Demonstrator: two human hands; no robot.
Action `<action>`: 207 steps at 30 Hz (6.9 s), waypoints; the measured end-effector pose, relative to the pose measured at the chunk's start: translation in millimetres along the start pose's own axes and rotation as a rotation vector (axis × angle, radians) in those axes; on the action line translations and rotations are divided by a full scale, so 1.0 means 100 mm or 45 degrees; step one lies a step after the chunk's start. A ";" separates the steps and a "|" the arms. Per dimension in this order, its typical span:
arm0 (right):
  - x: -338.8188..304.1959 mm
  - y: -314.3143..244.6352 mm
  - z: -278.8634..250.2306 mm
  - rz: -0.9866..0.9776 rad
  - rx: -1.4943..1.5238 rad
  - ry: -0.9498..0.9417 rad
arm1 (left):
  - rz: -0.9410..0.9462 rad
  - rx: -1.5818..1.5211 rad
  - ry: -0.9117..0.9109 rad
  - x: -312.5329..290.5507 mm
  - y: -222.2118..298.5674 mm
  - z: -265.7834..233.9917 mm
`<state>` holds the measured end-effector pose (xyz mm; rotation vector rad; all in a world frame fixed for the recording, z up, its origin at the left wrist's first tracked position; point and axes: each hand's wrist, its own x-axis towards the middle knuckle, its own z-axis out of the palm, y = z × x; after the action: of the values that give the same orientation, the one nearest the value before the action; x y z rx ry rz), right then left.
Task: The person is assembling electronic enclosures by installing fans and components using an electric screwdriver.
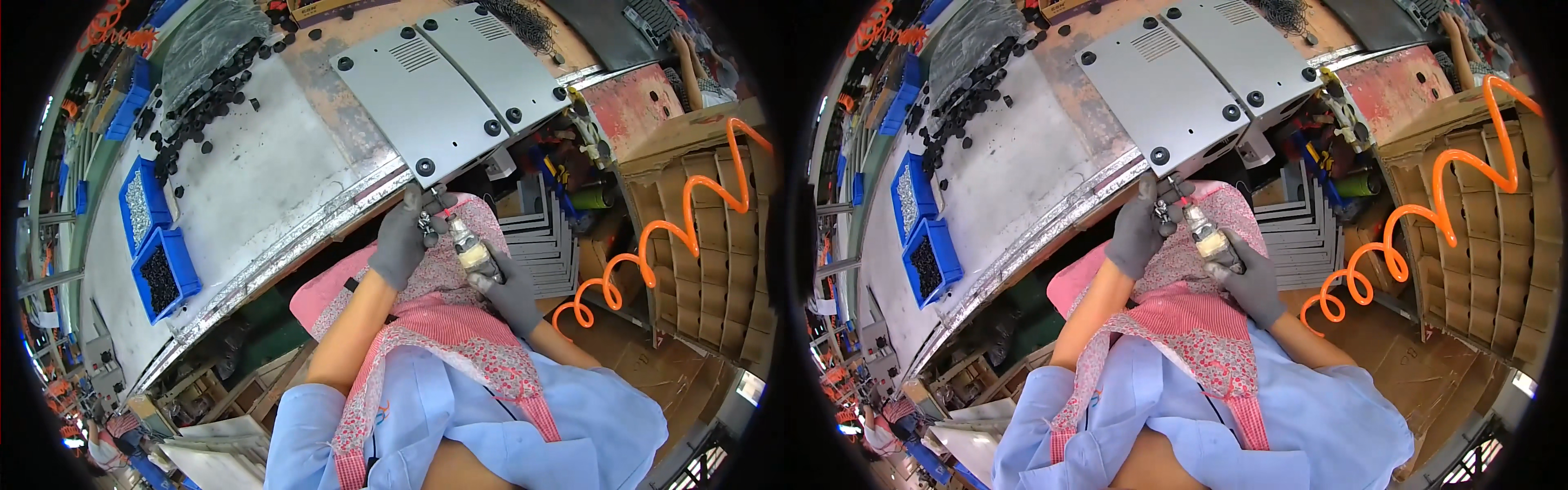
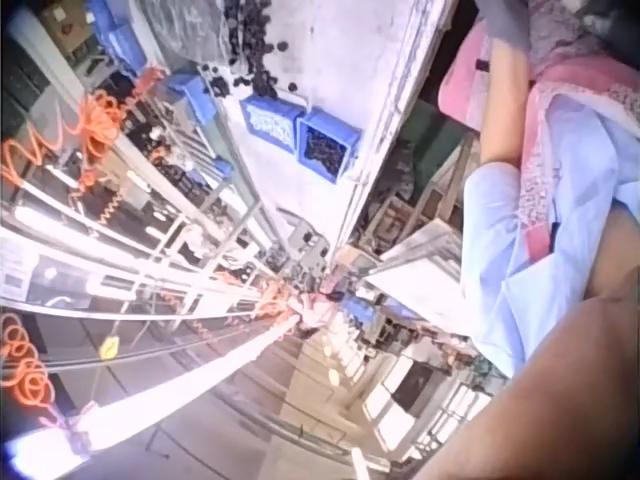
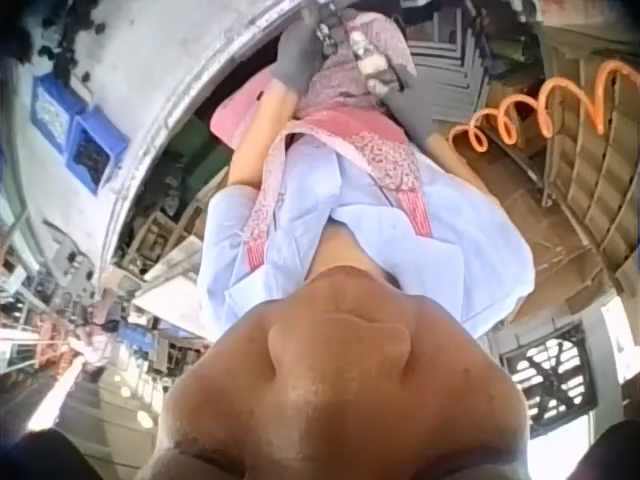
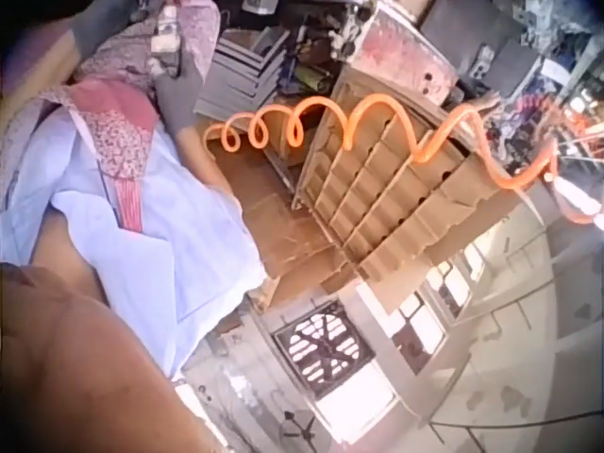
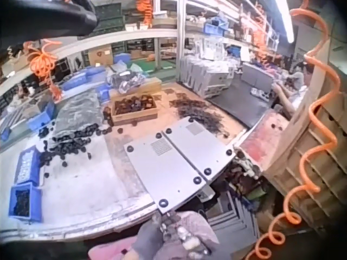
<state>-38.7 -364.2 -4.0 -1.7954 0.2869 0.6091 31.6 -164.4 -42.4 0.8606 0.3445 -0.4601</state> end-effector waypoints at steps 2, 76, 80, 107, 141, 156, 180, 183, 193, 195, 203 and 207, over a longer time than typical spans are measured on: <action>0.04 0.04 0.03 -0.072 0.008 0.026 | -0.014 0.001 -0.029 0.03 0.00 -0.02; 1.97 -0.84 -1.05 -1.233 -1.881 0.610 | 1.578 -0.564 0.734 -1.83 2.83 -2.03; 1.99 -0.64 -1.10 -1.322 -1.736 0.683 | 1.581 -0.768 0.660 -1.65 2.50 -1.92; 2.03 -0.37 -1.00 -0.153 1.168 0.310 | 0.100 0.365 0.073 0.16 -0.54 -0.39; 0.73 -1.56 -0.63 -1.871 -1.089 0.604 | 1.530 2.550 1.095 -0.31 1.88 -0.06; -1.76 -1.77 -4.28 -0.187 -1.053 1.939 | 1.654 2.619 1.139 -0.37 1.87 -0.01; -1.53 -2.01 -3.32 -1.247 -1.431 2.462 | 1.572 2.666 1.146 -0.44 1.86 0.08; -1.31 -2.14 -2.48 -1.687 -1.263 1.658 | 2.017 1.967 0.957 -0.56 1.78 0.17; -0.53 -1.89 -0.72 -1.134 -0.990 -0.616 | 0.141 -0.234 -0.935 -0.73 0.31 0.85; -0.26 -1.82 -0.73 -1.011 -0.767 -0.686 | 0.211 -0.395 -1.059 -0.83 0.28 0.98; -0.01 -1.63 -0.47 -1.797 -1.201 -0.107 | 0.210 -0.812 -0.803 -0.67 0.32 0.75; 0.05 -1.45 -0.39 -1.793 -1.309 -0.057 | 0.227 -0.837 -0.731 -0.60 0.33 0.83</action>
<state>46.4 -355.0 119.9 -2.3169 -1.4740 -0.3311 5.9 -196.1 57.0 0.0966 -0.1174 -0.3732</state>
